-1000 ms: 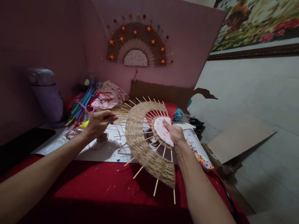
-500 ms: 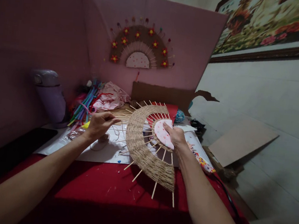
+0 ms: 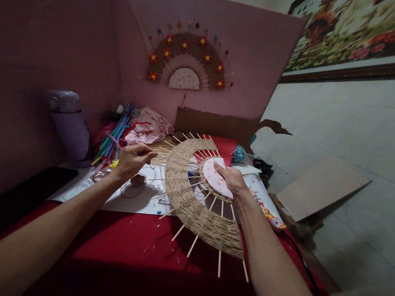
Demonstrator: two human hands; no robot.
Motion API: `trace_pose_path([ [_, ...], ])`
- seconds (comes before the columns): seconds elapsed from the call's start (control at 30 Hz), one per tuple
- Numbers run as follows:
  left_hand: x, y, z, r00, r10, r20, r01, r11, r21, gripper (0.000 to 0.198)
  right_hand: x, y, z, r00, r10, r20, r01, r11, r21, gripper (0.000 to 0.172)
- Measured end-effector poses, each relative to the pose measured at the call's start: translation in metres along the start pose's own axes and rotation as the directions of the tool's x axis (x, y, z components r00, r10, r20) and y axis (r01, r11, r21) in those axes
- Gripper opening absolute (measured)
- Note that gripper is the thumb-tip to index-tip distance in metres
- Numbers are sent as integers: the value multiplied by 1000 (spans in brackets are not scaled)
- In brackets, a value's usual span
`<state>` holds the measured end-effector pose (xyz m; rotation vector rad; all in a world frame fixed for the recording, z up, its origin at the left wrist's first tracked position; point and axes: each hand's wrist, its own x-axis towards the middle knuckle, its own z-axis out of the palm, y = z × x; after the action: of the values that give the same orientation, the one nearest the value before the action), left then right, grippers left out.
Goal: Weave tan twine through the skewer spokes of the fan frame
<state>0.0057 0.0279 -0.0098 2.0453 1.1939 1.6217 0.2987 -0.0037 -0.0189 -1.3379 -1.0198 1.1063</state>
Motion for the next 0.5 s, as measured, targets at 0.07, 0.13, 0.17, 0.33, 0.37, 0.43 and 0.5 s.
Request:
trace_pose_path([
  [0.07, 0, 0, 0, 1000, -18, -16, 17, 998, -59, 21, -3, -3, 2, 999, 5, -42, -8, 998, -56, 22],
  [0.13, 1, -1, 0, 999, -1, -47, -3, 998, -65, 20, -7, -7, 3, 995, 9, -97, -21, 992, -121, 24],
  [0.17, 2, -2, 0, 998, 14, -61, -17, 998, -58, 19, -8, -9, 3, 993, 5, -122, -23, 990, -142, 24],
  [0.33, 3, -4, -1, 995, 38, -94, -38, 999, 9, 15, -5, -8, -1, 983, -21, -180, -11, 985, -173, 25],
  [0.37, 2, -3, -1, 995, 36, -89, -34, 999, 17, 15, -3, -7, -2, 985, -15, -171, -11, 988, -153, 24],
  [0.43, 1, -3, -1, 997, 26, -72, -24, 999, 32, 15, -1, -5, -2, 991, -1, -133, -9, 997, -76, 22],
  [0.5, -1, -1, 0, 999, 19, -47, -17, 999, 47, 16, -1, -3, 0, 996, 3, -85, -4, 1000, -10, 20],
])
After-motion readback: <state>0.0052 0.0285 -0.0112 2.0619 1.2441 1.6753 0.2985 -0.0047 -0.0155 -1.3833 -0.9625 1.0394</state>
